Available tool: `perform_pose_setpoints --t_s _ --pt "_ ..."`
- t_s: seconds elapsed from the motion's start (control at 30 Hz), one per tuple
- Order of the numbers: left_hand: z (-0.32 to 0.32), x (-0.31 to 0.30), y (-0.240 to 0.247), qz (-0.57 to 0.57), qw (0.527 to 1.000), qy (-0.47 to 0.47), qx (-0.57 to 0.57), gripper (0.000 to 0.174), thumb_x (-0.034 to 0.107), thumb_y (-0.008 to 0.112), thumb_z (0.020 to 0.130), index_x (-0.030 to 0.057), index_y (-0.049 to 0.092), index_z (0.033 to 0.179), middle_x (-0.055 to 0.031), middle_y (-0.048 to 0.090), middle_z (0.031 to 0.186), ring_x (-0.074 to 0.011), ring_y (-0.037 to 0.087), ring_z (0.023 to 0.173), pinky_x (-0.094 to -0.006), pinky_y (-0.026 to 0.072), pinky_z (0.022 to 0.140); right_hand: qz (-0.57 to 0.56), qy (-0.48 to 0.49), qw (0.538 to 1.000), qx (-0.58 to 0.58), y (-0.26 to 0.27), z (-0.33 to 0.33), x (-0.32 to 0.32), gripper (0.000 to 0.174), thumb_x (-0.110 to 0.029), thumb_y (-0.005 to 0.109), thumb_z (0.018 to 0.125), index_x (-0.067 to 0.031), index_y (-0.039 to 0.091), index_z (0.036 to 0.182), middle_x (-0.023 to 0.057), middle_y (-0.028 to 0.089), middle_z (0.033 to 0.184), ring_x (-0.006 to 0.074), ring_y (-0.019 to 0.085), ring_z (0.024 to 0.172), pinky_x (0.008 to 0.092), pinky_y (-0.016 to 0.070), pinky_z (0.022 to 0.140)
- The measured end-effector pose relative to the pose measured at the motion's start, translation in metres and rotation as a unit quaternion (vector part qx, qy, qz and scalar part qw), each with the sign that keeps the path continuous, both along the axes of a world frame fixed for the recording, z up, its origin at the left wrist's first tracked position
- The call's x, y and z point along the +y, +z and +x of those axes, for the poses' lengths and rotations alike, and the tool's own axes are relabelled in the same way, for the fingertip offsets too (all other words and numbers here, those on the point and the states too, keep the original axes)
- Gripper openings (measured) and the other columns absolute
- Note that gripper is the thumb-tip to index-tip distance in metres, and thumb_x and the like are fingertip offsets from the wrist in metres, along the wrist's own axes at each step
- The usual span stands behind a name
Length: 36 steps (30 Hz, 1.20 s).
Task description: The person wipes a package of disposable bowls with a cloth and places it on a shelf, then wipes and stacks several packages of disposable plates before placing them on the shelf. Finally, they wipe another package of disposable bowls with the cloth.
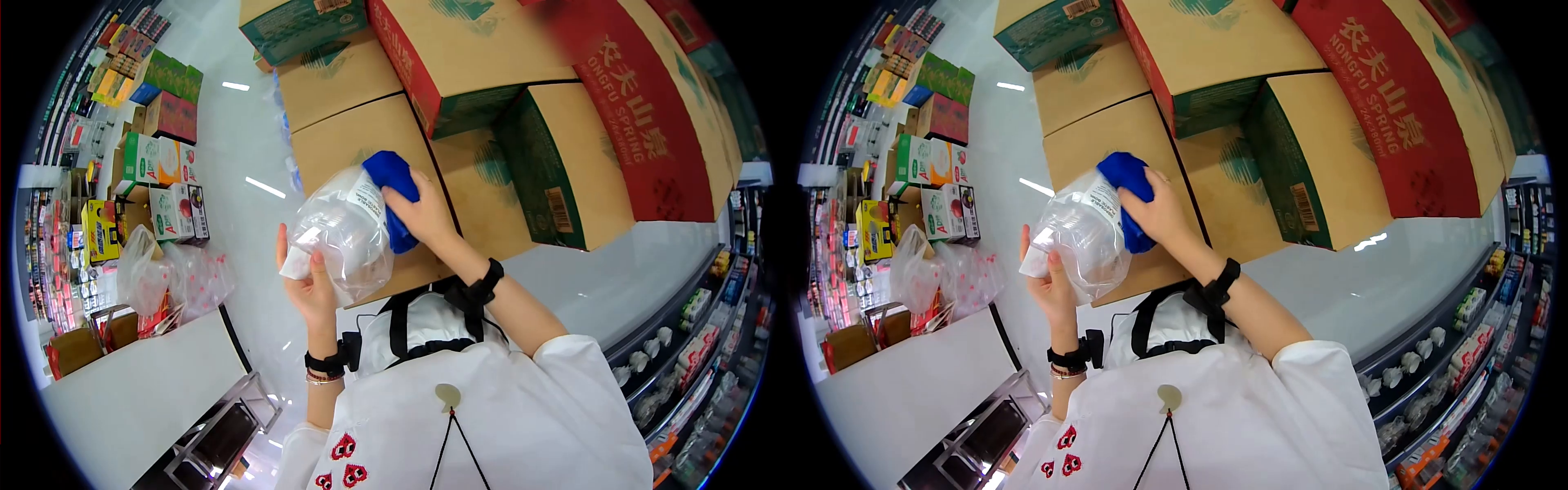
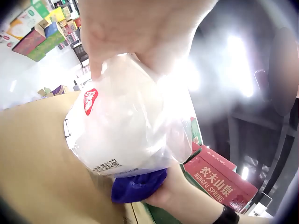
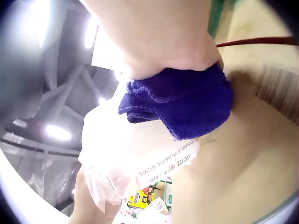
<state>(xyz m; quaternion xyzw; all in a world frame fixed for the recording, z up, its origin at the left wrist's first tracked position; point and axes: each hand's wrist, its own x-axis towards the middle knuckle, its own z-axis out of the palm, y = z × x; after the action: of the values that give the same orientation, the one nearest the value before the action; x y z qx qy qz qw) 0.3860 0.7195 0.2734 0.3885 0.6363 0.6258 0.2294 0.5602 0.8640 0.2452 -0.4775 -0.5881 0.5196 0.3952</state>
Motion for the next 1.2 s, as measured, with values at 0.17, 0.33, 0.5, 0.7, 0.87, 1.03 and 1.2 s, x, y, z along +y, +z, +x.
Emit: perform_pose_setpoints --t_s 0.17,0.33,0.5,0.7,0.87,1.03,1.2 --pt "-0.002 0.003 -0.004 -0.039 0.998 0.052 0.011 0.04 0.024 0.06 0.105 -0.0099 0.06 0.126 -0.0169 0.045 0.154 -0.018 0.06 0.118 -0.0324 0.0497 0.096 0.098 -0.054 0.992 -0.06 0.003 -0.006 -0.019 0.057 -0.028 0.077 0.081 0.0027 0.061 0.127 0.0288 0.062 0.122 0.0427 0.061 0.114 0.044 0.0492 0.098" --pt "-0.001 0.009 0.0 -0.01 0.986 0.028 -0.164 0.038 0.029 0.054 0.108 -0.0044 0.063 0.123 -0.0087 0.07 0.111 -0.0133 0.065 0.095 -0.0279 0.0526 0.083 0.344 0.124 0.924 -0.114 0.071 -0.006 -0.062 0.076 -0.036 0.086 0.064 -0.0229 0.064 0.136 0.02 0.058 0.135 0.0396 0.056 0.119 0.0504 0.0429 0.103" --pt "-0.005 -0.011 -0.018 -0.085 0.977 0.046 -0.192 0.04 0.033 0.055 0.108 -0.0037 0.061 0.124 -0.0085 0.068 0.113 -0.0127 0.064 0.097 -0.0281 0.0522 0.083 0.331 0.052 0.937 -0.101 0.043 0.001 -0.036 0.069 -0.028 0.084 0.068 -0.0142 0.065 0.133 0.0202 0.06 0.13 0.0399 0.06 0.114 0.0473 0.0471 0.099" --pt "-0.017 -0.009 -0.013 -0.089 0.981 0.029 -0.173 0.047 0.037 0.046 0.11 -0.0023 0.051 0.135 -0.0133 0.06 0.128 -0.0181 0.059 0.113 -0.0348 0.0473 0.097 0.109 -0.032 0.992 -0.048 0.007 0.018 -0.012 0.052 -0.022 0.075 0.085 0.0045 0.06 0.126 0.0246 0.064 0.124 0.0412 0.063 0.112 0.0426 0.0506 0.097" --pt "-0.023 -0.014 0.007 0.013 1.0 0.0 0.01 0.059 0.041 0.04 0.109 -0.0009 0.037 0.15 -0.0196 0.053 0.14 -0.0293 0.051 0.13 -0.0449 0.034 0.115 0.027 -0.009 1.0 0.006 0.024 0.042 -0.023 0.047 -0.021 0.075 0.086 0.0023 0.062 0.125 0.0208 0.066 0.121 0.036 0.065 0.11 0.0402 0.0508 0.096" --pt "-0.024 0.0 0.065 -0.113 0.937 -0.178 0.279 0.076 0.019 0.064 0.09 0.0001 0.031 0.156 -0.0216 0.055 0.136 -0.0386 0.046 0.136 -0.0502 0.0319 0.117 0.079 -0.035 0.996 -0.002 0.013 0.047 -0.028 0.043 -0.018 0.075 0.087 0.0027 0.063 0.123 0.0174 0.066 0.114 0.0293 0.066 0.102 0.0374 0.0512 0.091" --pt "-0.018 0.031 0.105 -0.149 0.858 -0.258 0.419 0.073 0.006 0.08 0.073 0.0145 0.058 0.143 -0.0171 0.057 0.133 -0.0386 0.048 0.134 -0.0517 0.0355 0.115 0.068 -0.035 0.997 -0.011 0.011 0.053 -0.024 0.046 -0.021 0.077 0.086 0.003 0.063 0.123 0.0201 0.065 0.12 0.0335 0.065 0.108 0.0392 0.0508 0.095"
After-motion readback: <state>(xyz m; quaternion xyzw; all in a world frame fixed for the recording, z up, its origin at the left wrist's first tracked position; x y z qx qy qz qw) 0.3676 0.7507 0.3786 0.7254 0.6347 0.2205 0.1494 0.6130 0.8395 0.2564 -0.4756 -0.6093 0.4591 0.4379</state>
